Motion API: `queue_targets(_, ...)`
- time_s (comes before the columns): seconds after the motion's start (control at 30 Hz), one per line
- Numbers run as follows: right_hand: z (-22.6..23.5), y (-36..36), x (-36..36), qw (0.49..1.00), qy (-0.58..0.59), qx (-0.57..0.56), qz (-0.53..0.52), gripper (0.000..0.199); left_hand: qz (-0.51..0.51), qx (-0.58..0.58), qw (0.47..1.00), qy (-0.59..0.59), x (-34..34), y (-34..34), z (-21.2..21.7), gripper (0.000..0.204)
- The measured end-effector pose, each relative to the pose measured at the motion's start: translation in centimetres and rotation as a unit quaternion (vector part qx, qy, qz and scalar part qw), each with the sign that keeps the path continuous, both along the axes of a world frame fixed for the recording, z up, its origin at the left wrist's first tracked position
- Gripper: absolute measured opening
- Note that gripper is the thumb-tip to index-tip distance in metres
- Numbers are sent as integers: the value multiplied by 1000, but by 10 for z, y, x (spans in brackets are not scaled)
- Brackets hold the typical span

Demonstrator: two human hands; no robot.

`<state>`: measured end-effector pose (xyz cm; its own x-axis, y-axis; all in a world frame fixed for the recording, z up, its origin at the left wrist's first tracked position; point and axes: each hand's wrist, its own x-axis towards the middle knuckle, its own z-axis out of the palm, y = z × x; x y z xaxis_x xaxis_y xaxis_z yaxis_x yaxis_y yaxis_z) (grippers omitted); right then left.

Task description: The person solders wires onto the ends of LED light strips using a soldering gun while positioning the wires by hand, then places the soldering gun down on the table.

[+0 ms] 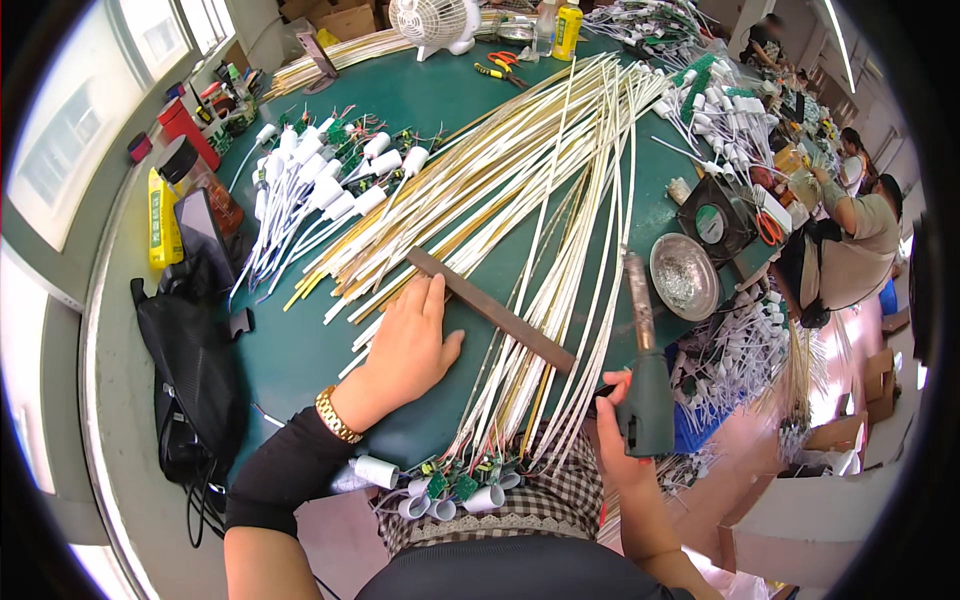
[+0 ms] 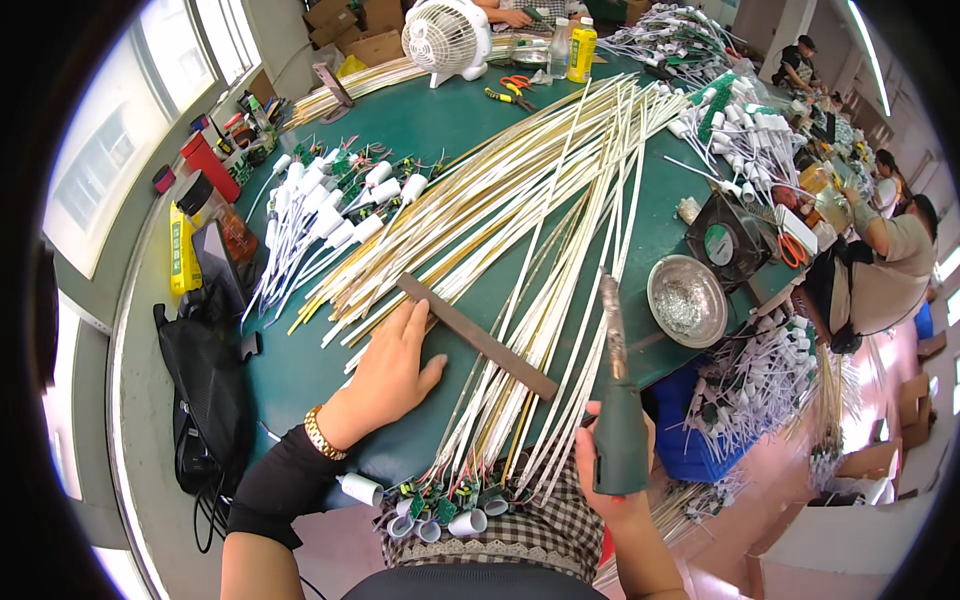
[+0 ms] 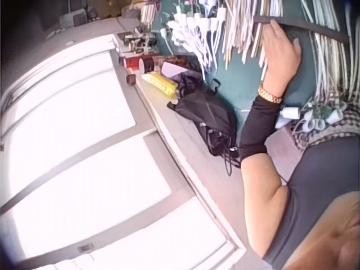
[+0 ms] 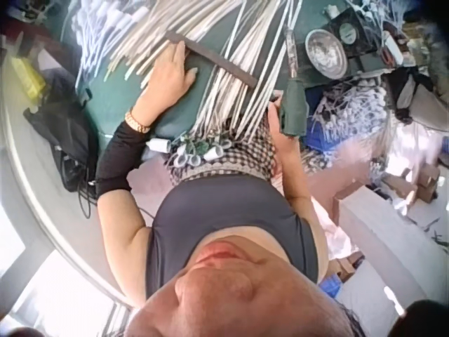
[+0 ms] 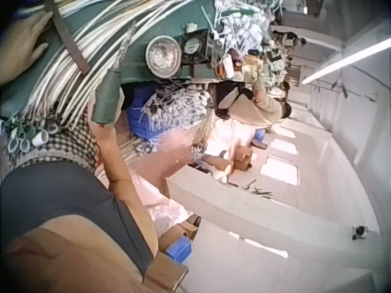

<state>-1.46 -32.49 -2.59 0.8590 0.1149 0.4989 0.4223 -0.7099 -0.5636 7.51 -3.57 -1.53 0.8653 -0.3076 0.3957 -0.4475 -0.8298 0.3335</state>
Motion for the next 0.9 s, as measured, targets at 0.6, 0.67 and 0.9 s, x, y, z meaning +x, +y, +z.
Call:
queue_targets(0.6, 9, -3, -4, 818, 46, 572, 30, 36, -104, 3, 987, 121, 18, -33, 20, 13)
queue_targets(0.67, 7, -39, 2, 859, -43, 508, 50, 47, -127, 1, 985, 116, 16, -35, 16, 11)
queue_targets(0.9, 37, -170, 71, 746, -163, 609, -215, 40, -154, -33, 986, -47, 15, -29, 19, 26)
